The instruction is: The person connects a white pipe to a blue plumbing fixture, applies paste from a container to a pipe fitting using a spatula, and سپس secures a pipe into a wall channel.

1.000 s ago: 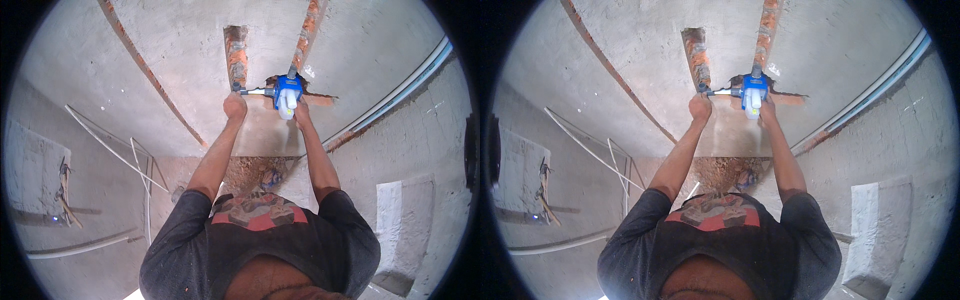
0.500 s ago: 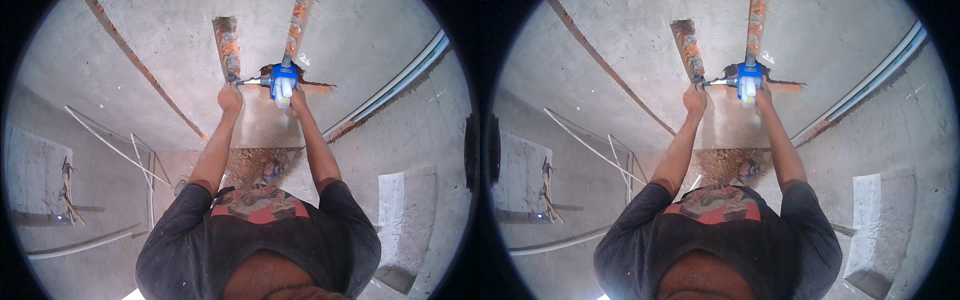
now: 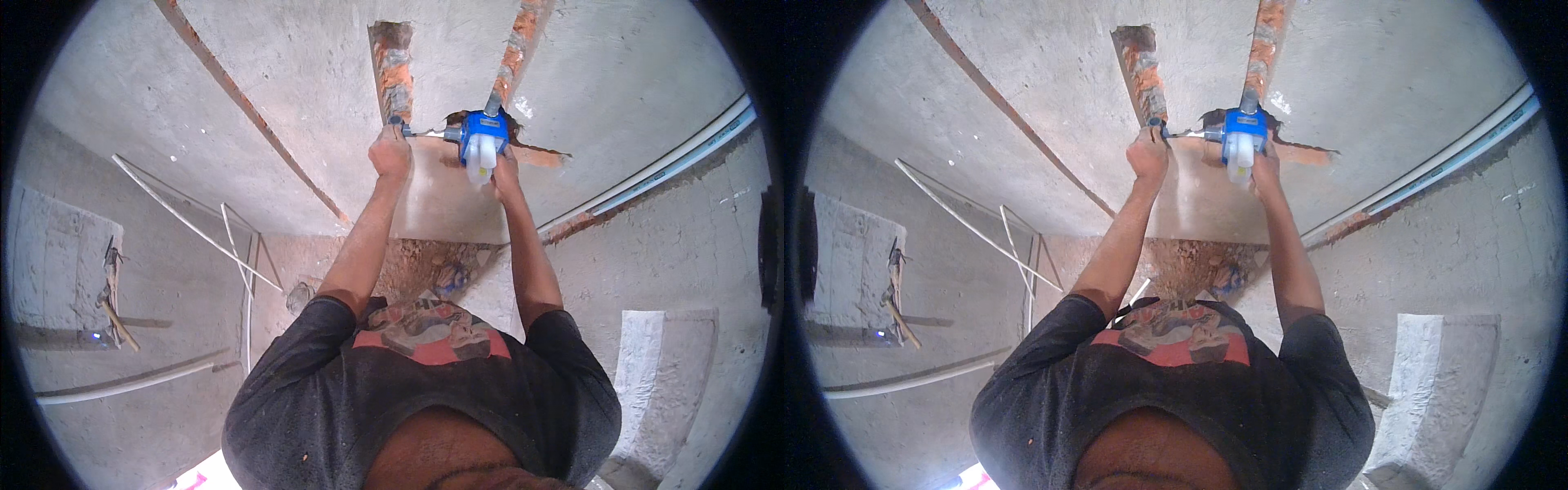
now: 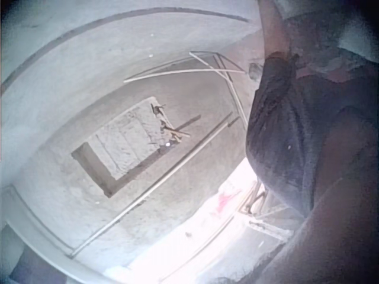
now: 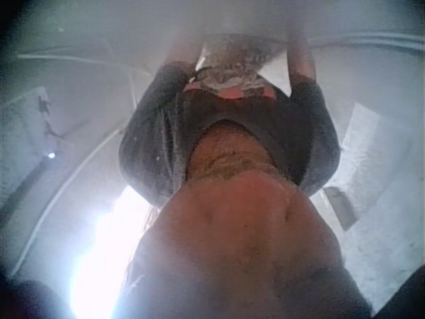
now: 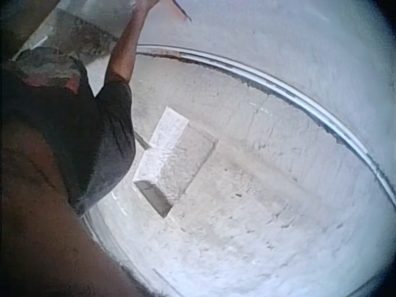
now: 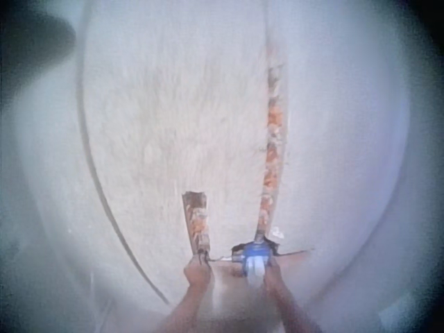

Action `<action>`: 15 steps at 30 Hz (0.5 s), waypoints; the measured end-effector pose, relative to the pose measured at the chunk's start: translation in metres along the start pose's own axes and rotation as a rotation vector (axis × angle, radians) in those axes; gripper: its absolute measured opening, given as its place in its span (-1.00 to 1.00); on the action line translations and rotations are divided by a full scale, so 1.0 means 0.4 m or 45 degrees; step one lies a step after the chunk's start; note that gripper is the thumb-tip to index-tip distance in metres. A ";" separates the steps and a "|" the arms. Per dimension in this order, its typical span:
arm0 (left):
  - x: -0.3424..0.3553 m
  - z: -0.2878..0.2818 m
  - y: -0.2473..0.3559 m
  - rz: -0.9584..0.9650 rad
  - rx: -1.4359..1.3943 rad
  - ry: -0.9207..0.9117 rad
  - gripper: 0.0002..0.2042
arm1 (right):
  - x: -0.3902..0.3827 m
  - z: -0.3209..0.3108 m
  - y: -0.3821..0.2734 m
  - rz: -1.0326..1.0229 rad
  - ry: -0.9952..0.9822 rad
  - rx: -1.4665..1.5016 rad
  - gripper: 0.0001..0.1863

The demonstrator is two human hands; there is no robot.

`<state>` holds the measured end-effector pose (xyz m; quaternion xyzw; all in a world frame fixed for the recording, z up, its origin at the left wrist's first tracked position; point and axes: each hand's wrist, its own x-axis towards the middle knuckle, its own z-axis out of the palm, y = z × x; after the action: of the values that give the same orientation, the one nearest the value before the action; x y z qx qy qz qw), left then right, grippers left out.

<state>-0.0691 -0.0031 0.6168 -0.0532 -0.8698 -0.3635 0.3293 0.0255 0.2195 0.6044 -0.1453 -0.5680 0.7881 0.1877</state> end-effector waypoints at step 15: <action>0.023 -0.032 0.024 -0.073 0.063 -0.206 -0.72 | -0.048 0.038 -0.069 0.156 0.013 -0.155 -0.64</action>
<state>-0.0662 -0.0058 0.6348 -0.0494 -0.9035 -0.3456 0.2487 0.0393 0.2058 0.6357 -0.1948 -0.6041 0.7613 0.1329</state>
